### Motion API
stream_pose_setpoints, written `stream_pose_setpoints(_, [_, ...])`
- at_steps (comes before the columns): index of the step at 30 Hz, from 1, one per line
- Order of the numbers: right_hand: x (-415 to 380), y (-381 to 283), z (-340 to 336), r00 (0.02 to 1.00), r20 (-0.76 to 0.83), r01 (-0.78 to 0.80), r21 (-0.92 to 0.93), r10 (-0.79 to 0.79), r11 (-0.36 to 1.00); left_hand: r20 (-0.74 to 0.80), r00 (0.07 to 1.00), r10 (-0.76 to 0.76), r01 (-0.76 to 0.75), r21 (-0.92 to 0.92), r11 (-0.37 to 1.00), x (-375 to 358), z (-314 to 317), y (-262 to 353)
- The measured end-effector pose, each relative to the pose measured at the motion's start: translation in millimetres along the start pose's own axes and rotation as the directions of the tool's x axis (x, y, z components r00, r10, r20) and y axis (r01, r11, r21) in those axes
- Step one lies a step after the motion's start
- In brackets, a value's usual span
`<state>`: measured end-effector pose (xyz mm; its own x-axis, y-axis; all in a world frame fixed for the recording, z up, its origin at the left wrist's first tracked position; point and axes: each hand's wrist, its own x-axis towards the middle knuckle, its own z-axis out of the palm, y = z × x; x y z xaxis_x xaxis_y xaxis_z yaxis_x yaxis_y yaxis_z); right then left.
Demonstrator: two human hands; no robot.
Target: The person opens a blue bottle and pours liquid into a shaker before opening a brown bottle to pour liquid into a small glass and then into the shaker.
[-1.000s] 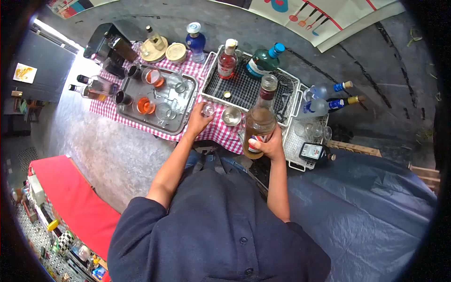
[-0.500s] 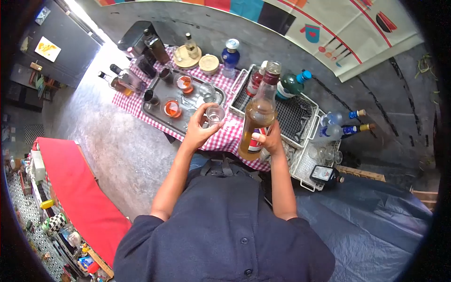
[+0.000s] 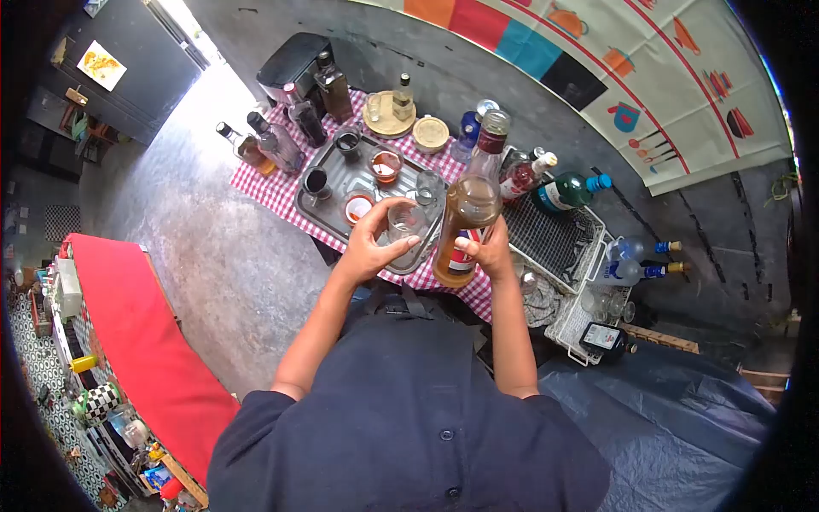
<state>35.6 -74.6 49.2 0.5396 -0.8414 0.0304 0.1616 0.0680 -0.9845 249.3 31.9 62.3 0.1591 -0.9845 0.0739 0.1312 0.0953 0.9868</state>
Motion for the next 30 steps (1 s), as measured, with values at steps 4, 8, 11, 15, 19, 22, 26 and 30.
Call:
stream_pose_setpoints(4, [13,9,26,1.000,-0.006,-0.009,-0.005,0.009,1.000,0.016,1.000,0.015,-0.015,-0.023,1.000,2,-30,4])
stream_pose_setpoints(8, [25,25,49,0.997,0.016,-0.075,0.025,0.075,0.997,0.019,1.000,-0.017,0.017,-0.023,1.000,1,-66,2])
stream_pose_setpoints(11, [34,30,70,0.998,-0.005,-0.064,-0.006,0.064,0.998,0.035,0.999,-0.023,0.024,-0.036,0.999,3,-93,6])
stream_pose_setpoints(15, [44,30,92,0.999,0.041,-0.022,-0.074,0.025,0.997,0.053,0.999,-0.008,0.007,0.033,0.999,7,-125,10])
stream_pose_setpoints(19, [44,12,106,0.993,0.074,-0.076,-0.144,0.087,0.987,0.138,0.989,-0.061,0.042,0.136,0.990,17,-149,16])
stream_pose_setpoints(22, [41,1,104,0.991,0.086,-0.065,-0.347,0.100,0.936,0.151,0.988,-0.042,0.010,0.209,0.978,25,-156,20])
stream_pose_setpoints(26, [39,-29,92,0.979,0.114,-0.060,-0.636,0.170,0.769,0.184,0.980,0.069,-0.119,0.275,0.954,39,-159,26])
stream_pose_setpoints(30, [36,-54,78,0.948,0.096,-0.117,-0.785,0.305,0.609,0.170,0.985,0.041,-0.094,0.319,0.943,48,-153,27])
